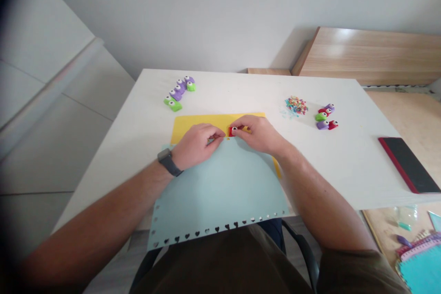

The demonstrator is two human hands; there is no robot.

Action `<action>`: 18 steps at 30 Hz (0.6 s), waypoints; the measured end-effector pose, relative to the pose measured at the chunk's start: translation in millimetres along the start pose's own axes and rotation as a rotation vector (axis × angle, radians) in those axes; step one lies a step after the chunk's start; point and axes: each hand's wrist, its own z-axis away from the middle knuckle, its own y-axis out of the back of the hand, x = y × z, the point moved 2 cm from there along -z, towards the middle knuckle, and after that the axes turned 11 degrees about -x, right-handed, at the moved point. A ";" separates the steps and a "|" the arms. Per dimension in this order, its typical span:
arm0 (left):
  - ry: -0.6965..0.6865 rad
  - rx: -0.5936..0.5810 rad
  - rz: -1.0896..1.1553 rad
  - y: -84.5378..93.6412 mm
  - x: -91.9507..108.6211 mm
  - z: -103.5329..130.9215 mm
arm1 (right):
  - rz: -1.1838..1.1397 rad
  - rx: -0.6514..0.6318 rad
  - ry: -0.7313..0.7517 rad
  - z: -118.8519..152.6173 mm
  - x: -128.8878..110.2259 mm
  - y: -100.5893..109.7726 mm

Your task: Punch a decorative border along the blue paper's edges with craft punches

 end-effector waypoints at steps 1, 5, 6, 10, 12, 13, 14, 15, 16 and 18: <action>0.000 0.002 -0.001 -0.1 0.1 -0.1 | 0.004 0.000 0.012 0.2 -0.7 0.3; -0.002 0.000 0.001 -0.6 0.2 -0.3 | 0.020 -0.012 0.076 0.8 -3.1 0.4; 0.000 -0.001 0.000 -0.7 0.1 -0.4 | 0.029 -0.015 0.092 0.9 -3.3 0.3; 0.007 -0.002 -0.003 -1.0 -0.3 -0.4 | 0.066 -0.019 0.129 1.1 -2.2 -0.1; 0.006 -0.001 0.001 -1.1 -0.4 -0.3 | 0.072 -0.015 0.146 1.4 -1.7 0.1; 0.005 -0.001 0.003 -1.1 -0.3 -0.2 | 0.075 -0.014 0.153 1.6 -1.5 0.1; 0.006 0.000 0.005 -1.0 -0.2 -0.2 | 0.077 -0.013 0.158 1.8 -1.4 0.2; 0.007 0.000 0.008 -0.9 -0.1 -0.2 | 0.079 -0.014 0.162 2.1 -1.2 0.2; 0.009 0.000 0.009 -0.8 0.0 -0.2 | 0.081 -0.016 0.163 2.2 -1.0 0.1; 0.011 -0.001 0.008 -0.7 0.2 -0.3 | 0.084 -0.020 0.164 2.5 -0.3 -0.3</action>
